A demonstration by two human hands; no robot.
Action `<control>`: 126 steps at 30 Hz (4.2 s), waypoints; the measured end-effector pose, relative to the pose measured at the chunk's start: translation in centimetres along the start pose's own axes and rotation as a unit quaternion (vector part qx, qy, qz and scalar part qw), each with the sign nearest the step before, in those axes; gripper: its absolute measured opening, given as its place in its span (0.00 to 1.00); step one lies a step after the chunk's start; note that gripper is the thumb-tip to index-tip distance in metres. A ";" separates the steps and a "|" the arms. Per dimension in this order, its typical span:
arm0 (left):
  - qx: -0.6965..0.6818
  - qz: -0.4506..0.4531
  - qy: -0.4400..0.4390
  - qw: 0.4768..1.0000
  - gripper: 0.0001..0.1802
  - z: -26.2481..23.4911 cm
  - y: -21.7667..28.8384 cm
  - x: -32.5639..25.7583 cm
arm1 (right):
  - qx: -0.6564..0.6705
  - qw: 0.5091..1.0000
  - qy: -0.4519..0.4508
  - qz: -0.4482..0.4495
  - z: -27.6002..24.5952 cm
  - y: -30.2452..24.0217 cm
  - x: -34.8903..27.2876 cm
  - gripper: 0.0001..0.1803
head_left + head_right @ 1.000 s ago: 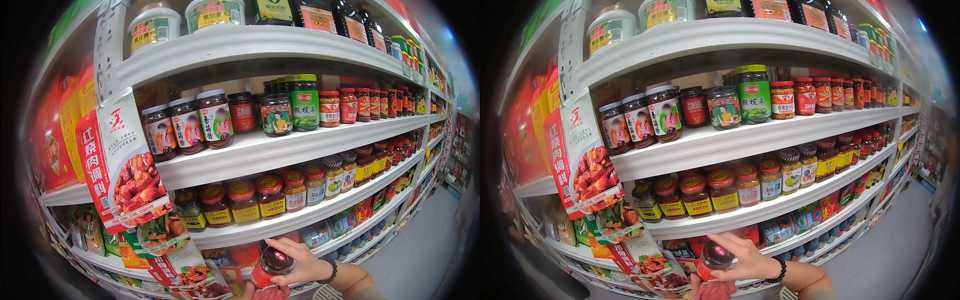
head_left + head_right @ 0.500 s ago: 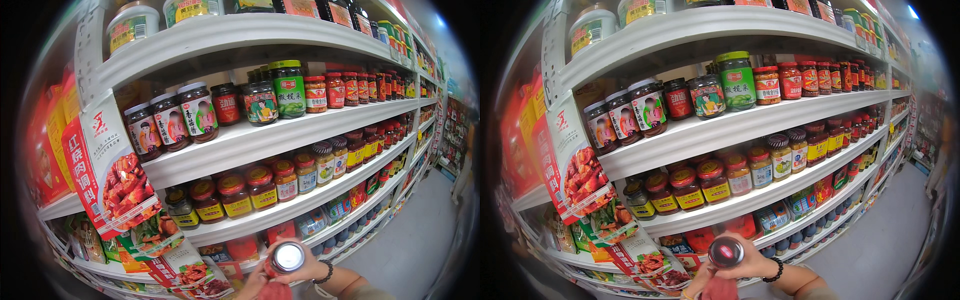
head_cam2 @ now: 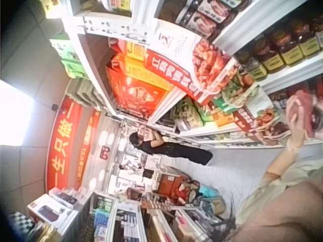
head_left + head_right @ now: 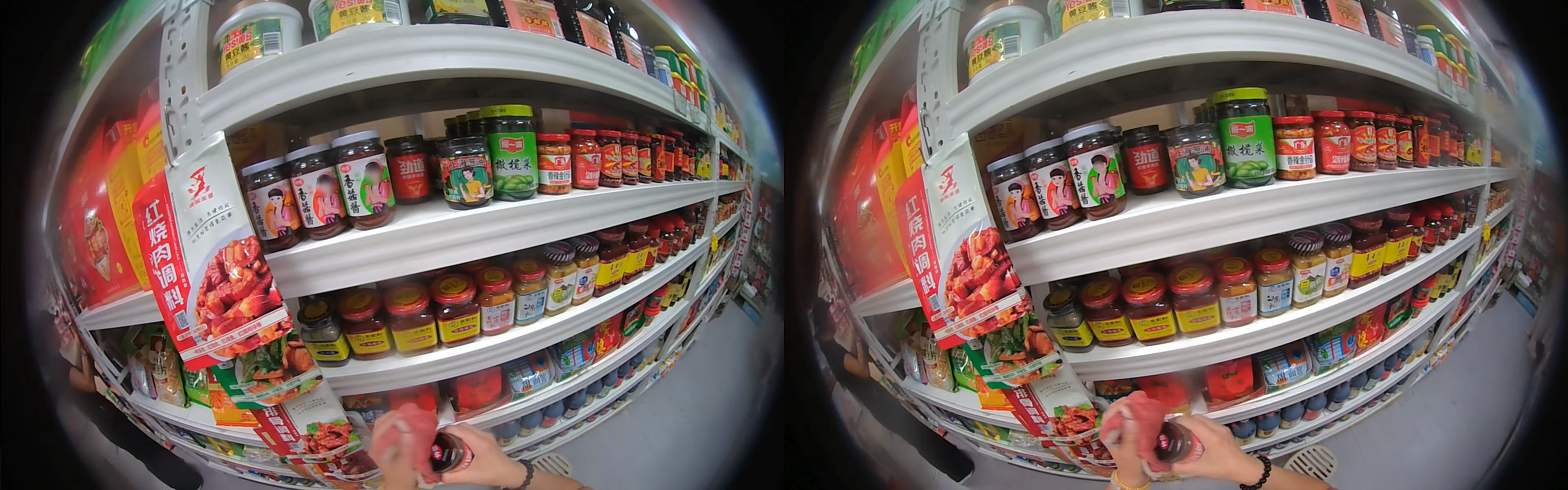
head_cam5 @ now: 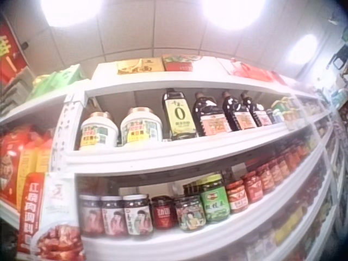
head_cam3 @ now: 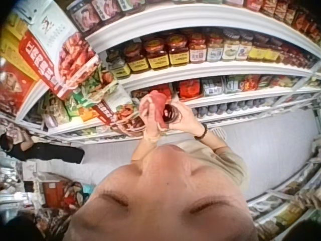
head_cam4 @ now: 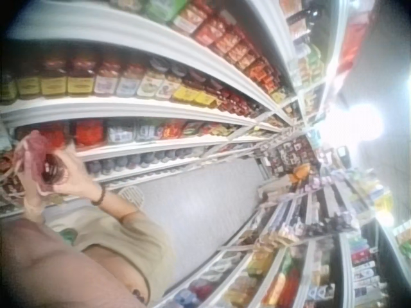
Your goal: The person wipes the front edges of a grocery store shelf with a red cloth. They then pick up various jars and packets, wipe them individually, and place them back on the shelf.
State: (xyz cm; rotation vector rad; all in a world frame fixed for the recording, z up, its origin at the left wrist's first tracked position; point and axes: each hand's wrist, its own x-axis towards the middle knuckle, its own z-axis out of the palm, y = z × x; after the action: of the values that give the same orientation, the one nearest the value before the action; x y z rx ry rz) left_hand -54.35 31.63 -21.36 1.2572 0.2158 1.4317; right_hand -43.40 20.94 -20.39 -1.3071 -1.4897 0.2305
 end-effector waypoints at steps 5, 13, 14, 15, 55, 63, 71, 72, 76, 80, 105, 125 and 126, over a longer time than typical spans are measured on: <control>-0.103 -0.186 0.043 0.976 0.16 -1.4 -2.3 -2.6 | 0.140 0.984 0.103 -0.042 2.1 -1.8 0.2 0.45; -0.155 -0.075 -0.184 0.968 0.26 -0.6 -1.5 -1.3 | 0.030 0.963 0.098 -0.251 1.8 0.0 2.8 0.37; -0.186 -0.097 -0.207 0.955 0.27 -1.0 -1.8 -1.0 | 0.052 0.959 0.096 -0.261 1.8 0.1 3.2 0.38; -0.224 -0.156 -0.181 0.945 0.26 -1.2 -1.8 -1.1 | 0.019 0.969 0.078 -0.235 0.8 -0.5 3.1 0.40; -0.190 -0.459 0.021 0.868 0.35 -5.2 -2.9 -4.8 | -0.627 0.752 0.169 -0.117 -15.1 -14.2 31.1 0.47; -0.192 -0.449 0.029 0.872 0.34 -4.6 -3.2 -5.0 | -0.658 0.738 0.092 -0.118 -17.0 -14.4 31.5 0.45; -0.194 -0.443 0.038 0.874 0.32 -4.3 -3.3 -4.9 | -0.643 0.757 0.002 -0.114 -17.7 -15.8 31.5 0.41; -0.193 -0.443 0.039 0.875 0.32 -4.3 -3.4 -4.9 | -0.651 0.751 0.003 -0.114 -17.6 -15.8 31.4 0.40; -0.195 -0.443 0.041 0.874 0.32 -4.3 -3.3 -4.8 | -0.667 0.737 0.003 -0.110 -17.4 -16.1 31.3 0.40; -0.190 -0.441 0.046 0.876 0.31 -4.5 -3.3 -4.5 | -0.653 0.745 0.011 -0.139 -17.8 -15.4 31.4 0.40; -0.213 -0.390 0.098 0.891 0.27 -4.5 -3.3 -5.0 | -0.647 0.731 0.018 -0.219 -21.1 -13.9 29.8 0.32; -0.221 -0.366 0.112 0.897 0.24 -6.7 -2.4 -4.6 | -0.552 0.809 -0.092 -0.182 -12.7 -18.5 35.6 0.33; -0.220 -0.365 0.111 0.898 0.24 -6.8 -2.3 -4.7 | -0.563 0.799 -0.079 -0.195 -12.5 -18.7 35.4 0.33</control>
State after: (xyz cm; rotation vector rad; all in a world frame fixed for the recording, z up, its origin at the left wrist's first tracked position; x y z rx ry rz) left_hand -59.29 32.05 -28.38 0.5353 0.4377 0.8839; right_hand -37.63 36.14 18.24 -1.8272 -2.0963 -1.0018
